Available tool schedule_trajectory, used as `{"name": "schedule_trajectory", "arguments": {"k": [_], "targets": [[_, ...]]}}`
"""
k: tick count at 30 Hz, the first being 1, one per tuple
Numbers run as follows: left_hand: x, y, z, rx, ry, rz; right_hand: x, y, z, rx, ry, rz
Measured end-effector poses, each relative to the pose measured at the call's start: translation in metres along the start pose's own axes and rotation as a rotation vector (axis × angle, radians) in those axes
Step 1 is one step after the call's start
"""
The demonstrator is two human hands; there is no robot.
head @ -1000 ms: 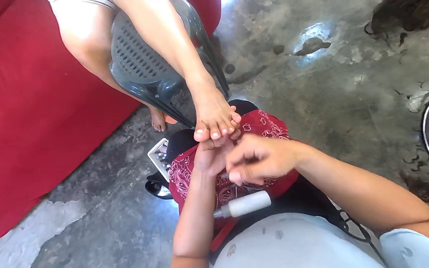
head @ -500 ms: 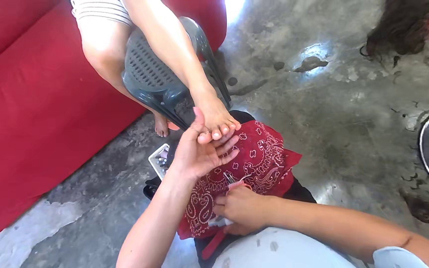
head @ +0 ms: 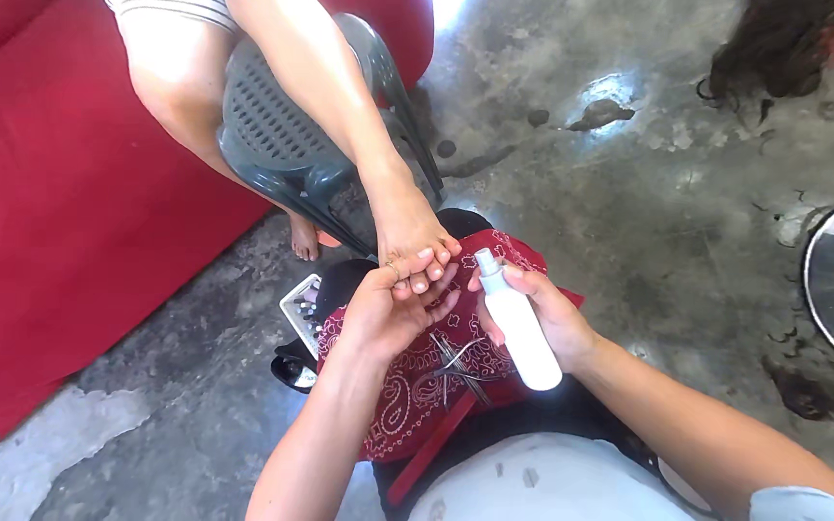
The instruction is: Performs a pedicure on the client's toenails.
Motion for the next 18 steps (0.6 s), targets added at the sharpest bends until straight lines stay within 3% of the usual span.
{"name": "schedule_trajectory", "arguments": {"k": [4,6,12,18], "targets": [[0.005,0.002,-0.002,-0.105,0.012,-0.038,0.016,0.003,-0.001,-0.177,0.468,0.206],[0.008,0.001,-0.004,-0.117,-0.001,-0.067,0.022,0.002,-0.005,-0.172,0.506,0.258],[0.010,-0.005,0.005,-0.126,-0.118,-0.181,0.016,-0.009,-0.017,0.095,0.001,0.113],[0.011,-0.005,0.008,-0.123,-0.131,-0.234,0.005,-0.016,-0.024,0.132,-0.124,0.039]]}}
Point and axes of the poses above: each hand's wrist, its own y-axis away from the middle knuckle, its own z-axis out of the back of the hand, x = y × z, the point moved 4 cm from there along -y, towards the middle knuckle, and after that the axes turned 8 degrees about -z, right-handed, at the moved point
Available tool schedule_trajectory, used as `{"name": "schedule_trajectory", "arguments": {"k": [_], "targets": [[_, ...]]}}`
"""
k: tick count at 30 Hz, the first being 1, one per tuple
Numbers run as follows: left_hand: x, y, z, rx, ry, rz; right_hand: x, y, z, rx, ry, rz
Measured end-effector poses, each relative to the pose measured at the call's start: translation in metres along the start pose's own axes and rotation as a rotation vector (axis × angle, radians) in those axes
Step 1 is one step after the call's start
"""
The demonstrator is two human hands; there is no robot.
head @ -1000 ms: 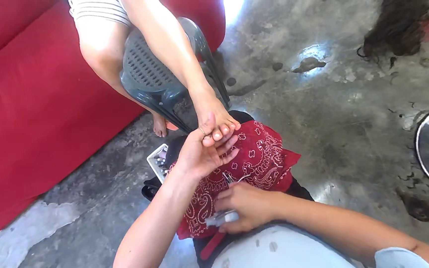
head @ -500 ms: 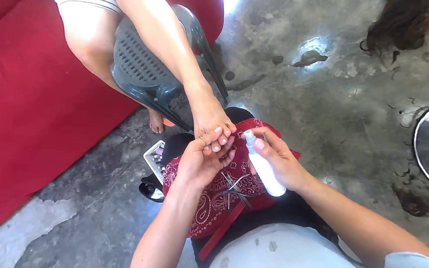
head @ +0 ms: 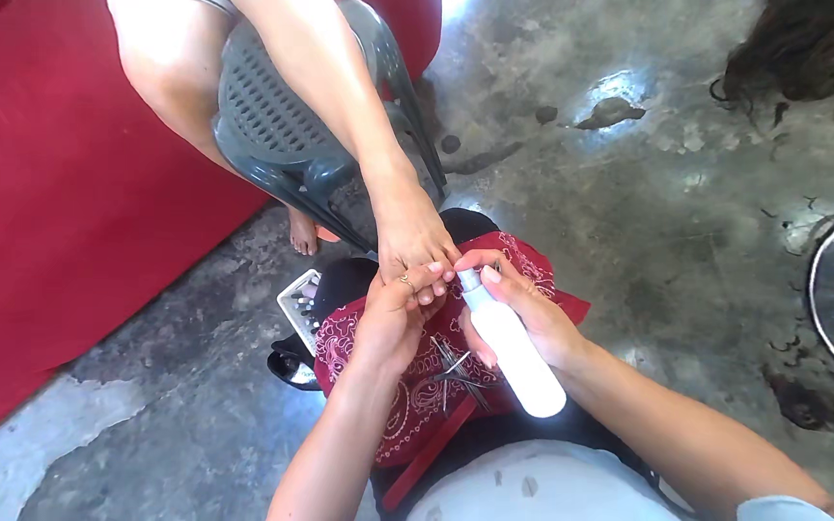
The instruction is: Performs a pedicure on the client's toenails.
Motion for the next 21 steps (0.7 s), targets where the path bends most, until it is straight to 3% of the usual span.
{"name": "schedule_trajectory", "arguments": {"k": [14,16,19,21], "targets": [[0.002,0.000,0.002,0.010,0.043,-0.050,-0.008,0.001,-0.012,0.100,-0.005,0.054],[0.002,-0.001,0.004,0.043,0.032,-0.058,-0.011,0.004,-0.014,0.130,0.203,0.076],[0.001,-0.004,0.007,0.070,-0.008,-0.030,-0.026,0.009,-0.022,0.270,0.869,0.277],[0.001,-0.005,0.011,0.065,-0.014,-0.006,-0.035,0.011,-0.025,0.376,1.099,0.281]]}}
Point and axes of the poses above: each hand's wrist, its own y-axis away from the middle knuckle, its own z-axis out of the back of the hand, x = y × z, the point moved 4 cm from there along -y, towards the middle knuckle, and after that the axes turned 8 degrees about -z, right-handed, at the moved point
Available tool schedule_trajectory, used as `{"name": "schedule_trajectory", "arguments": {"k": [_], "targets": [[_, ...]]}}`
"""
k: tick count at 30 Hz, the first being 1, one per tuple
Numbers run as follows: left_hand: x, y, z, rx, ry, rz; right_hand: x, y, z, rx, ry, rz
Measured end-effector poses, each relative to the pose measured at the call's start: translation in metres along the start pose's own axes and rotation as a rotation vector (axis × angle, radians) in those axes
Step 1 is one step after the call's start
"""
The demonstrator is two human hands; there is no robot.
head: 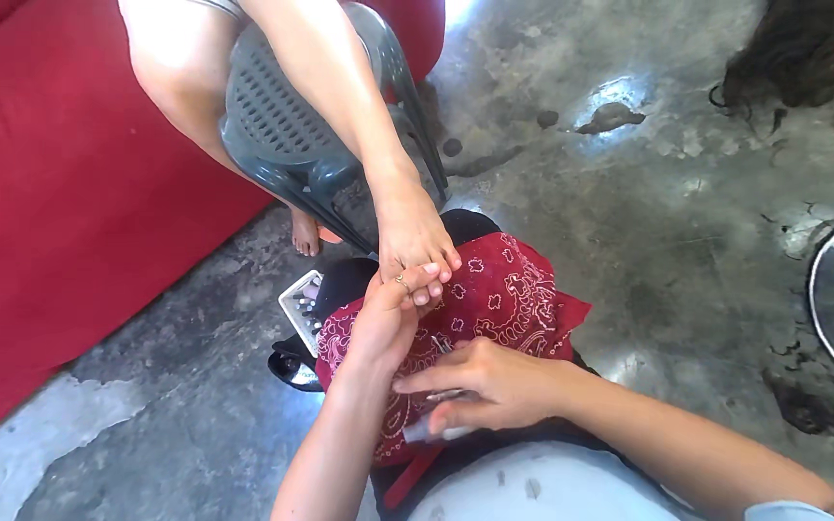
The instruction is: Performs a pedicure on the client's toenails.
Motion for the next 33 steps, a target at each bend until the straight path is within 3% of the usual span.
{"name": "schedule_trajectory", "arguments": {"k": [2,6,10,12,14,19,24,33], "targets": [[-0.001,0.000,0.003,0.019,0.003,0.007,0.004,-0.005,0.003,0.042,-0.107,-0.021],[-0.005,0.004,-0.001,0.045,0.049,-0.033,0.014,-0.028,0.038,-0.015,-0.834,-0.124],[-0.001,0.002,0.002,0.030,0.012,0.001,0.002,-0.056,0.099,-0.454,-0.890,0.040],[-0.001,0.001,0.002,0.037,0.007,0.004,0.004,-0.057,0.110,-0.511,-0.898,0.149],[0.001,0.001,0.003,0.052,0.030,-0.006,0.004,-0.050,0.100,-0.433,-0.881,0.136],[-0.001,0.000,0.005,0.085,0.045,-0.012,-0.024,-0.017,0.073,-0.164,-0.896,-0.098],[-0.002,-0.001,0.009,0.114,0.032,-0.013,-0.035,0.000,0.069,-0.134,-0.900,-0.394],[-0.004,-0.001,0.011,0.147,-0.001,-0.033,-0.026,-0.001,0.074,-0.112,-0.861,-0.440]]}}
Point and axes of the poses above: each hand's wrist, its own y-axis away from the middle knuckle, its own z-axis out of the back of the hand, x = y × z, the point moved 4 cm from there along -y, towards the middle knuckle, and after that the axes turned 8 degrees about -z, right-handed, at the moved point
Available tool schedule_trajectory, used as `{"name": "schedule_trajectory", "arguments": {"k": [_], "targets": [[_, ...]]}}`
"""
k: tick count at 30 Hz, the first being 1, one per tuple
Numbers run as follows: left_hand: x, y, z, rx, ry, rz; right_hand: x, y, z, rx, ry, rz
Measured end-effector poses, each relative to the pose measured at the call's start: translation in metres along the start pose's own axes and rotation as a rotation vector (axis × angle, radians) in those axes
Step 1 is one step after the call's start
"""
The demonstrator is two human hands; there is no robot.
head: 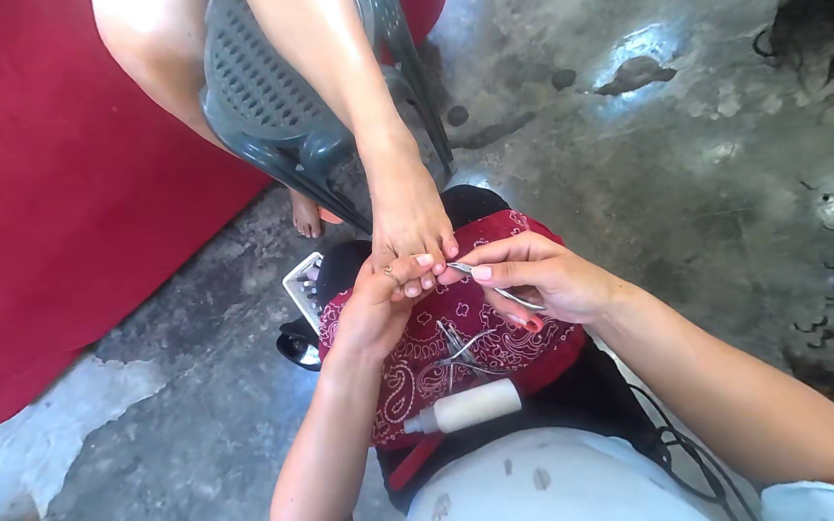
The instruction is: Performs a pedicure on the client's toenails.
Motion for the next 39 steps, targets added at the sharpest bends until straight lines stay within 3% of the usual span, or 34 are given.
{"name": "schedule_trajectory", "arguments": {"k": [16,23,34,39], "targets": [[0.000,-0.001,-0.001,-0.008,-0.007,-0.019,0.017,-0.009,0.004,0.051,0.126,-0.054],[0.000,0.000,-0.002,-0.048,-0.021,-0.016,0.021,-0.012,0.006,0.114,0.246,0.007],[0.000,0.000,-0.002,-0.039,0.000,-0.002,0.020,-0.014,0.008,0.144,0.197,0.005],[-0.001,0.000,-0.002,-0.048,-0.008,-0.004,0.026,-0.016,0.007,0.146,0.355,0.050]]}}
Point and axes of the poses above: each hand's wrist, its own y-axis away from the middle knuckle, its own z-axis out of the back of the hand, x = y × z, the point moved 4 cm from there along -y, towards the middle knuckle, and after that the axes turned 8 degrees about -z, right-handed, at the moved point
